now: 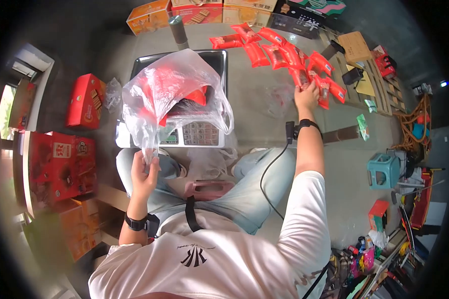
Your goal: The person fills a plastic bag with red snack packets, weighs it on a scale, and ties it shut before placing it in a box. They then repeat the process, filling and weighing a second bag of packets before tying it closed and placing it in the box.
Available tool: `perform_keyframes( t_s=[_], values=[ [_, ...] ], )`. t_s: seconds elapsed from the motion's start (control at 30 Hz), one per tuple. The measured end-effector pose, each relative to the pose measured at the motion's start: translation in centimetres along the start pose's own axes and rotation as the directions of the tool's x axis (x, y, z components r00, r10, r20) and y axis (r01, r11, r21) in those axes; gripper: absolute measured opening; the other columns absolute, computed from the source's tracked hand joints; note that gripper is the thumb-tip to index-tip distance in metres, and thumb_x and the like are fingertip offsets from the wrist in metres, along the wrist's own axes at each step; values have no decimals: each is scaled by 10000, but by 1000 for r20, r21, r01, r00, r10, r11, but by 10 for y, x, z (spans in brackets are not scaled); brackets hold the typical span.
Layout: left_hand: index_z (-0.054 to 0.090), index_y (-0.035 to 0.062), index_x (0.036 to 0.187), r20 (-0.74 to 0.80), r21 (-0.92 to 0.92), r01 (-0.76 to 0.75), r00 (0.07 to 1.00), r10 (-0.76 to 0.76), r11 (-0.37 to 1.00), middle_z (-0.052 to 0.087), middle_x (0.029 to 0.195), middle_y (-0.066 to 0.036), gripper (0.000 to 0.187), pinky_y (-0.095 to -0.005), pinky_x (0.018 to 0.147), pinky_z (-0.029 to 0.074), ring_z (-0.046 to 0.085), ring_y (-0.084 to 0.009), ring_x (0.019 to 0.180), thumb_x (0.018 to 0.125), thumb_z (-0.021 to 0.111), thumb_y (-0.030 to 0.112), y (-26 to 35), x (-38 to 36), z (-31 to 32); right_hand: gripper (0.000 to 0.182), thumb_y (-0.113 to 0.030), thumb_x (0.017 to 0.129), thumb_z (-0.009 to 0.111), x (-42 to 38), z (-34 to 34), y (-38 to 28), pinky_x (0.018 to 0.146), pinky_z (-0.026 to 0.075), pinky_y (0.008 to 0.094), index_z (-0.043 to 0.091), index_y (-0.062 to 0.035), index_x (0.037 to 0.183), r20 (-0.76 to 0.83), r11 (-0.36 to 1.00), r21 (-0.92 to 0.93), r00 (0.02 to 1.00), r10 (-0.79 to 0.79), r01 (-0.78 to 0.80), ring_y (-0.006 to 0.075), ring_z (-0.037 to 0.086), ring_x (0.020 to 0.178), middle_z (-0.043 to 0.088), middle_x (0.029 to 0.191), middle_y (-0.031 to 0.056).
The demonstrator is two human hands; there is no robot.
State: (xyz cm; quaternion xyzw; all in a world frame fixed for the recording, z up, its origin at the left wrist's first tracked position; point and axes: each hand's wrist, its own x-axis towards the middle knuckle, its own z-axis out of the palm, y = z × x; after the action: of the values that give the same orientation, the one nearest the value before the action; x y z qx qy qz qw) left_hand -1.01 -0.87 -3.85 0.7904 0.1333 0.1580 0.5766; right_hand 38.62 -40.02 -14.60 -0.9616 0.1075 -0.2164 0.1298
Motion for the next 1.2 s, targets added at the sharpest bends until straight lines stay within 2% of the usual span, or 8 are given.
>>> perform_keyframes(
  t_s=[0.1, 0.27, 0.47, 0.67, 0.8, 1.0, 1.1, 1.2],
  values=[
    [501, -6, 1131, -65, -54, 16, 998, -19, 998, 582, 803, -24, 251, -207, 595, 436, 537, -59, 662, 891, 568, 20, 7, -1, 3, 635, -398, 757, 672, 12, 13, 6, 966, 397, 476, 455, -48, 1240, 305, 991, 120, 952, 16, -55, 391, 476, 1158, 505, 1229, 215],
    [504, 1, 1140, -43, -47, 30, 999, -32, 998, 541, 797, 0, 234, -197, 599, 423, 518, -52, 663, 909, 533, 23, 5, 13, 3, 650, -483, 716, 680, -41, 10, -12, 974, 364, 469, 488, -56, 1168, 149, 997, -71, 989, -3, 14, 382, 477, 1118, 538, 1159, 204],
    [578, 10, 1046, -49, -48, -42, 998, 39, 998, 570, 673, -12, 170, -229, 558, 423, 533, -69, 593, 880, 567, 45, 8, 21, 13, 524, -346, 694, 755, -146, -31, -27, 910, 385, 476, 515, -47, 1050, 168, 956, 279, 976, -140, 89, 387, 499, 1050, 546, 1080, 178],
    [585, 15, 1047, -70, -146, -108, 993, 99, 983, 563, 682, -4, 162, -234, 550, 415, 506, -67, 582, 892, 569, 55, 23, 21, 6, 561, -284, 736, 754, -210, -106, -71, 845, 440, 371, 473, -3, 1132, 279, 658, 748, 942, -187, -91, 257, 558, 970, 568, 1025, 112],
    [503, -11, 1193, 7, -189, -91, 996, 94, 978, 550, 796, -7, 278, -200, 640, 432, 537, -62, 677, 924, 532, 54, 35, 14, -4, 566, -246, 763, 723, -231, -176, -128, 906, 437, 342, 456, 32, 1178, 253, 187, 967, 673, -695, -170, 214, 575, 995, 570, 1096, 123],
    [454, -14, 1298, -29, -221, -219, 976, 218, 950, 556, 824, -21, 405, -225, 688, 432, 542, -87, 739, 909, 549, 44, 39, 13, -10, 541, -341, 786, 710, -228, -193, -224, 826, 479, 350, 525, -8, 1170, 387, 477, 877, 505, -772, 57, 228, 627, 949, 649, 983, 162],
    [417, -7, 1350, 11, -101, -295, 955, 298, 950, 565, 822, -32, 487, -265, 732, 443, 552, -118, 766, 894, 566, 72, 37, 11, -17, 618, -378, 810, 688, -233, -138, -254, 815, 482, 354, 446, -8, 1243, 458, 446, 875, 622, -635, -190, 271, 609, 952, 603, 1090, 171],
    [485, -4, 1269, -23, -93, -235, 972, 234, 968, 593, 845, -89, 437, -296, 754, 459, 582, -173, 789, 854, 596, 74, 39, 8, -19, 655, -292, 831, 672, -220, -167, -299, 848, 482, 355, 317, -15, 1307, 769, 374, 605, 394, -503, -703, 251, 564, 1044, 544, 1087, 138]
  ],
)
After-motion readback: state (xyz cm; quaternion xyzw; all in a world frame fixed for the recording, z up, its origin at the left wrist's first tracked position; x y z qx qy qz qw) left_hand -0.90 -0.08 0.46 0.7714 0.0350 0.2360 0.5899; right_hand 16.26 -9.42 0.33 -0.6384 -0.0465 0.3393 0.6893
